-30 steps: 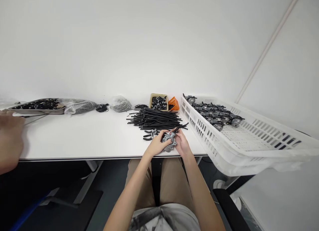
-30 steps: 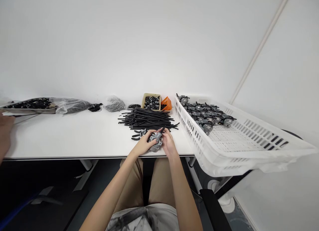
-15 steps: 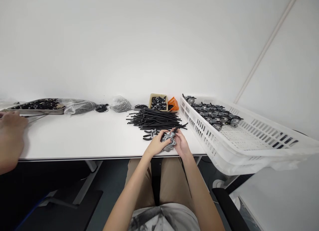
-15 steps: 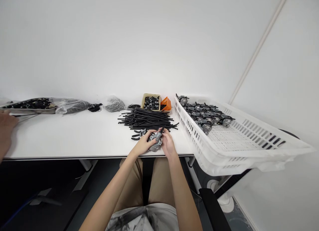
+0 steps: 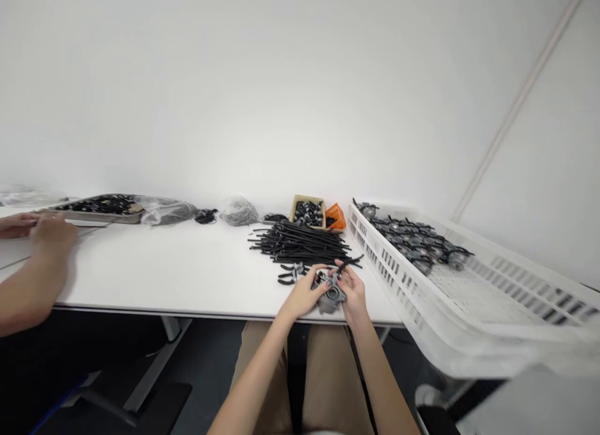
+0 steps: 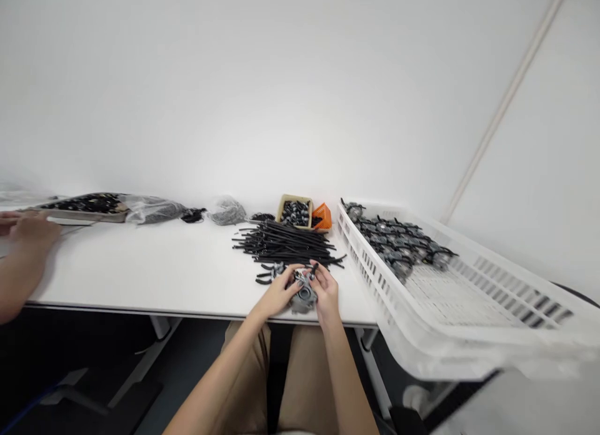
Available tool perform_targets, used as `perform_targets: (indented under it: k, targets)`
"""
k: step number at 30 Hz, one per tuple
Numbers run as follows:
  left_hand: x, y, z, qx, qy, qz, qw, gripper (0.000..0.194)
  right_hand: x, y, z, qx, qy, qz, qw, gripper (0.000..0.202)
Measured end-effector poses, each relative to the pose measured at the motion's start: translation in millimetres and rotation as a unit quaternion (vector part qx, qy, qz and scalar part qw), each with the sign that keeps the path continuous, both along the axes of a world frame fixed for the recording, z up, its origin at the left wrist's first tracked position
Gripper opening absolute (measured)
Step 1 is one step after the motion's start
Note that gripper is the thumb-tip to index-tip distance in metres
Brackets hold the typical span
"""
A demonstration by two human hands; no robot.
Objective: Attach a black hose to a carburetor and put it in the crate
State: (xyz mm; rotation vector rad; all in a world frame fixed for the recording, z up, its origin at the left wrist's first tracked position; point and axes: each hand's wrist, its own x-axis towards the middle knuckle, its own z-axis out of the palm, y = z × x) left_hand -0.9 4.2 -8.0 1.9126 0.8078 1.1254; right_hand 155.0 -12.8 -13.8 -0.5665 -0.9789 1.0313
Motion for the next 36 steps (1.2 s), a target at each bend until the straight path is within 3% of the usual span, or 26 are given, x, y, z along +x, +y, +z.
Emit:
perform_targets:
  k: [3, 5, 9, 12, 14, 16, 18, 22, 27, 31, 33, 36]
  targets:
    - [1.7, 4.7, -4.2, -0.028, -0.13, -0.08, 0.988, 0.068, -0.3, 0.5, 15.3, 0.017, -0.068, 0.047, 0.996, 0.047]
    - [2.9, 6.9, -6.5, -0.063, -0.241, -0.125, 0.96, 0.076, -3.6, 4.0, 30.7, 0.028, -0.104, 0.085, 0.991, 0.05]
    - [0.5, 8.0, -6.6, -0.276, -0.393, -0.151, 0.864, 0.081, -15.9, 27.3, 60.6, 0.005, -0.176, 0.168, 0.97, 0.054]
    - [-4.7, 8.0, -1.6, -0.402, -0.399, -0.143, 0.812, 0.068, -21.3, 61.6, 73.5, 0.001, -0.247, 0.13, 0.96, 0.052]
    - [-7.1, 7.0, 2.2, -0.432, -0.391, -0.129, 0.802, 0.059, -22.0, 89.9, 76.1, 0.035, -0.266, 0.037, 0.963, 0.043]
    - [-7.6, 4.9, 4.4, -0.428, -0.387, -0.123, 0.808, 0.054, -22.3, 117.8, 73.7, 0.061, -0.333, -0.052, 0.94, 0.028]
    - [-6.8, 2.3, 4.2, -0.411, -0.377, -0.134, 0.819, 0.056, -23.5, 140.6, 67.0, 0.07, -0.375, -0.071, 0.921, 0.017]
    - [-4.1, -0.1, -0.9, -0.368, -0.391, -0.143, 0.831, 0.061, -28.4, 163.4, 53.4, 0.106, -0.404, -0.104, 0.903, 0.016]
    - [-2.9, 3.9, -5.4, -0.368, -0.396, -0.145, 0.829, 0.063, -23.3, 157.1, 66.9, 0.141, -0.388, -0.183, 0.892, 0.006]
    - [-5.5, 5.0, -2.9, -0.392, -0.398, -0.123, 0.82, 0.063, -4.6, 124.4, 95.9, 0.17, -0.267, -0.296, 0.901, 0.046]
    - [-7.8, 4.5, 0.2, -0.419, -0.402, -0.108, 0.807, 0.058, 6.8, 100.7, 106.0, 0.196, -0.206, -0.293, 0.913, 0.06]
    - [-11.1, 3.4, 5.9, -0.452, -0.42, -0.077, 0.783, 0.054, 21.4, 61.7, 105.5, 0.163, -0.12, -0.237, 0.95, 0.051]
